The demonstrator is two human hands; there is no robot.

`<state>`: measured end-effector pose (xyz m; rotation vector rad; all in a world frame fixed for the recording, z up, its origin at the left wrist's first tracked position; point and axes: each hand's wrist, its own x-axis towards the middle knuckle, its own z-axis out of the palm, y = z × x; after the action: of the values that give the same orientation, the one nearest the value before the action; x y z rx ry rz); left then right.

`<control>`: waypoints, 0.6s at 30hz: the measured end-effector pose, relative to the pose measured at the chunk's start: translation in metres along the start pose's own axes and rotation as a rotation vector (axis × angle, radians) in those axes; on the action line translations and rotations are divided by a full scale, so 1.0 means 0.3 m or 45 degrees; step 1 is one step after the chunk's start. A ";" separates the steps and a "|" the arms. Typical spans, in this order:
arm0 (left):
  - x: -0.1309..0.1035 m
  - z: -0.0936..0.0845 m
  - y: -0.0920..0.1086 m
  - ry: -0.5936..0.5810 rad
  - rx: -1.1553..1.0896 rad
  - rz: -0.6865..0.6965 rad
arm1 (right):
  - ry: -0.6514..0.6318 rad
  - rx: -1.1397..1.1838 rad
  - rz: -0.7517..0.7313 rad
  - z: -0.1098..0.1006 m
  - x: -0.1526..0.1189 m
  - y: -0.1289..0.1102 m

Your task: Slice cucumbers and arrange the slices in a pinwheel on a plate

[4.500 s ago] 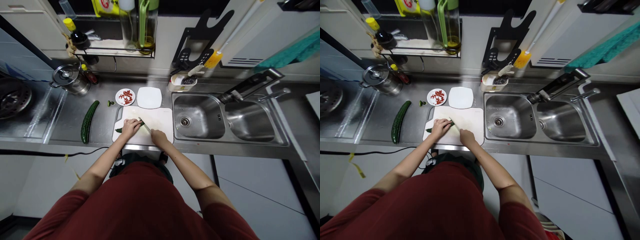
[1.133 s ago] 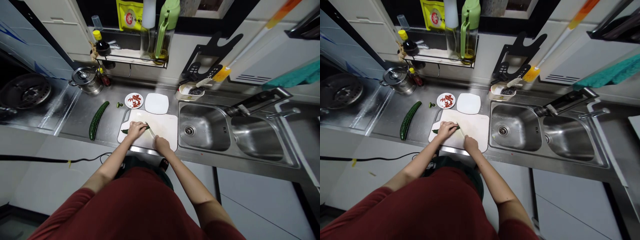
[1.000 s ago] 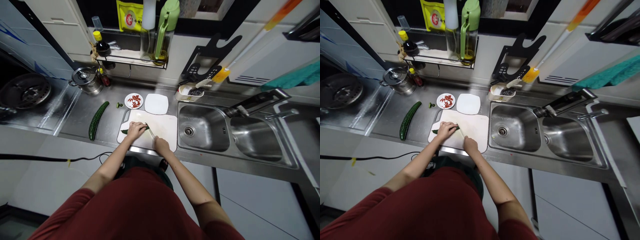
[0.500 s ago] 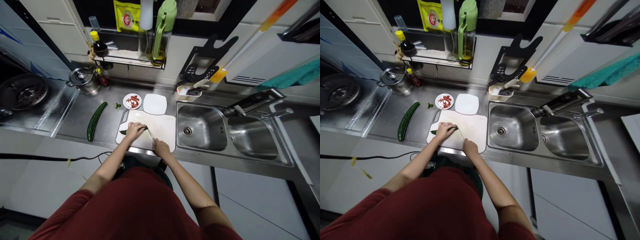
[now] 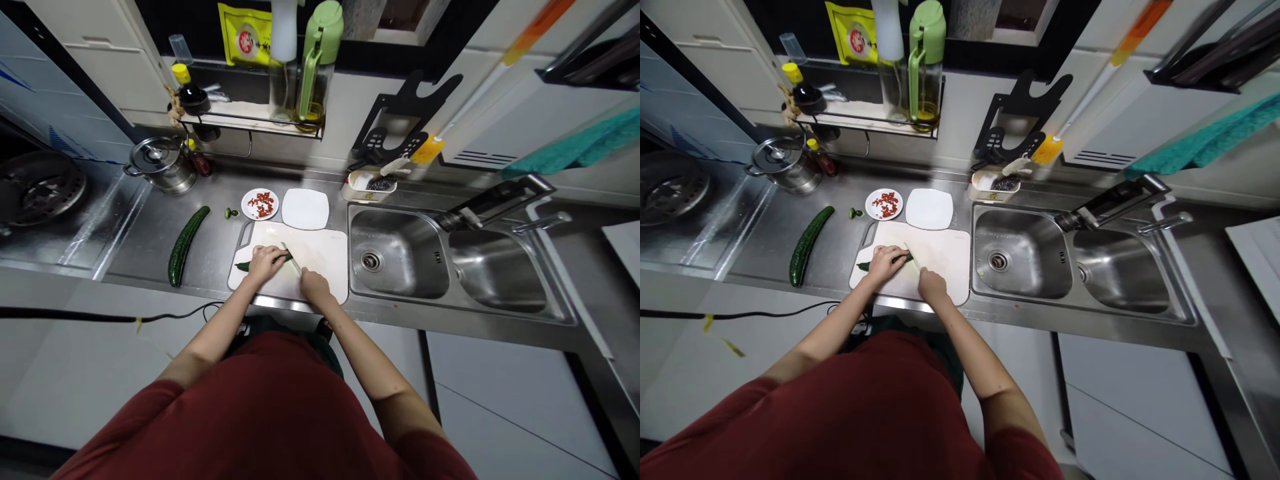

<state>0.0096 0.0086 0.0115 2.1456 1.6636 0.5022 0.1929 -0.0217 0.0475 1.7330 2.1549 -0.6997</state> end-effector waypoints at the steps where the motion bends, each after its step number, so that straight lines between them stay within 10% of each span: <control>1: 0.000 0.000 0.000 0.007 -0.003 0.000 | -0.002 -0.001 0.001 -0.001 -0.003 0.001; 18: 0.005 0.001 0.001 0.020 -0.007 -0.039 | -0.090 -0.017 0.084 0.033 -0.130 0.068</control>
<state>0.0105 0.0099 0.0114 2.1145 1.6990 0.5155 0.2210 -0.0561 0.0550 1.7371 2.0415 -0.7168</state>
